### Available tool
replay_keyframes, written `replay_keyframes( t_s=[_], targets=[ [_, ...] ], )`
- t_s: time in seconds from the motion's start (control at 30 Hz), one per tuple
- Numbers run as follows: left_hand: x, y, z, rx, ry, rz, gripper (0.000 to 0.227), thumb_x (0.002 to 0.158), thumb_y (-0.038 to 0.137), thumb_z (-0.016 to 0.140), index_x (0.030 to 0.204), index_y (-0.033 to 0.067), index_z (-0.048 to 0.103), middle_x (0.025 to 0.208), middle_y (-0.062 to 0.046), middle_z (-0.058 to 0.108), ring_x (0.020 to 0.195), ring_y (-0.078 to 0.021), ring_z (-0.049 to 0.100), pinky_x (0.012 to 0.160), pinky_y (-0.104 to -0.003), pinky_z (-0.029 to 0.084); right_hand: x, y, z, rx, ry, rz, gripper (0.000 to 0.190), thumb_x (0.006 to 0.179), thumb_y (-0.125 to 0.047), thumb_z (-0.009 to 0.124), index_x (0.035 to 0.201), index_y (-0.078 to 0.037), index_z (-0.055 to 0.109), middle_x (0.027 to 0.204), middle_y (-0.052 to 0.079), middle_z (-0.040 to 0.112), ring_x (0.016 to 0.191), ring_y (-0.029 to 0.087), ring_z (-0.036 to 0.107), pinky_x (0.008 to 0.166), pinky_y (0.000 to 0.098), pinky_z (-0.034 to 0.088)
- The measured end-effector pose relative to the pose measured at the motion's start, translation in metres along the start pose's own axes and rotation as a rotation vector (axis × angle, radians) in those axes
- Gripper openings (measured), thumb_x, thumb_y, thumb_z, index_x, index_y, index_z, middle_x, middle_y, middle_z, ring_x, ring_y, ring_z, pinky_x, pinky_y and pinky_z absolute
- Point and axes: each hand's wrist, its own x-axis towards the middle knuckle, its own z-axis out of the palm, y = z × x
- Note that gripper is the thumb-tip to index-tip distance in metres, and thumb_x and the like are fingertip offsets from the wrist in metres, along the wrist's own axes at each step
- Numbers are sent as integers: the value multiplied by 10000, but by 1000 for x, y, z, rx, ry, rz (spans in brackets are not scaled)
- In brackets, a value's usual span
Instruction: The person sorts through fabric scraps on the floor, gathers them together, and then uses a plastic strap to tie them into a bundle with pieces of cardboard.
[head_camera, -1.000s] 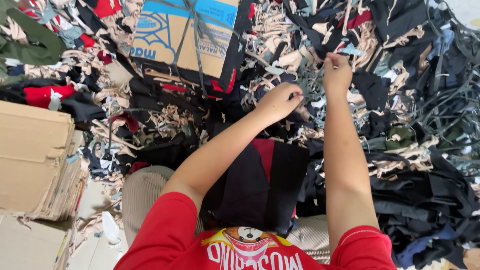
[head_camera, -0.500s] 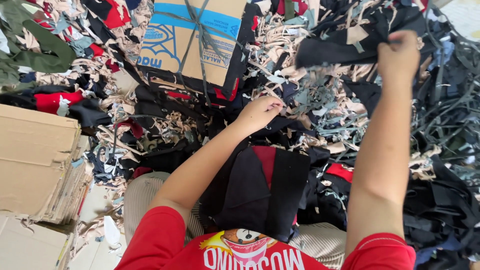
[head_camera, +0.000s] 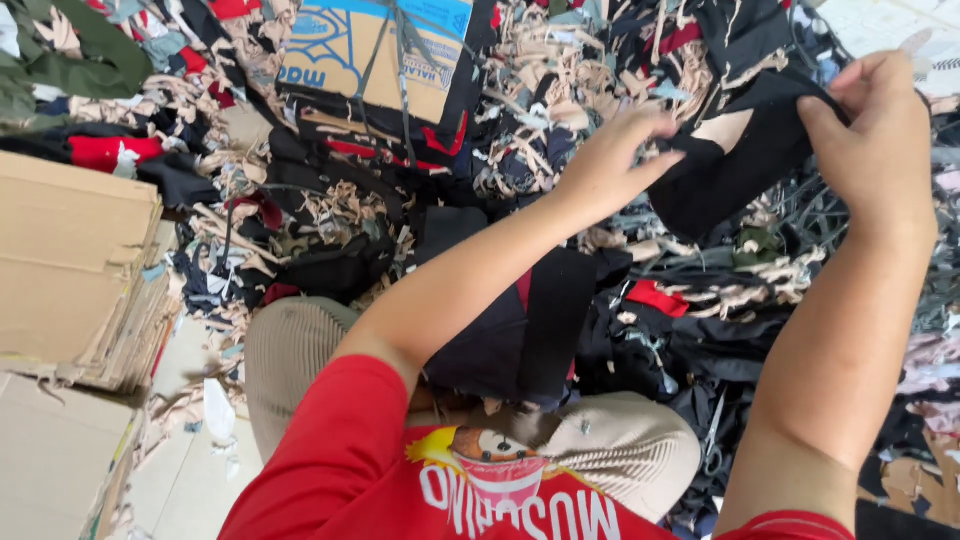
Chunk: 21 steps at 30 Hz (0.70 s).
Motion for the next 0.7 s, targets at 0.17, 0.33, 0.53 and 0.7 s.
replay_keyframes(
  t_s=[0.17,0.33,0.53,0.7],
  targets=[
    [58,-27,42,-6,7,-29,659,873,477,794,1388,189,502,1393,-62,655,1296,-265,635,1066,-416,516,-17,-26,1,297,-110,108,241,1216,15,658,1229,-120,458,986,40,573,821,126,499,717,283,411],
    [58,-25,31,-305,-50,26,180,904,262,722,865,173,570,792,81,515,755,-79,514,718,-250,412,-29,-21,9,541,-160,99,219,1178,-16,592,1319,-176,543,916,-53,574,557,16,338,503,195,250],
    [44,-17,29,-403,-139,-71,153,886,201,759,900,177,609,894,75,672,868,-73,643,806,-250,526,-32,-2,25,658,-154,64,236,1127,50,590,1302,-109,598,1242,57,675,1093,89,629,933,208,509],
    [38,-13,27,-346,-355,-131,482,908,138,760,1306,202,495,1052,-20,777,970,-180,799,854,-290,625,-34,5,24,517,-80,14,219,1131,-18,744,1310,-129,686,1110,-37,600,951,47,528,874,189,473]
  ],
)
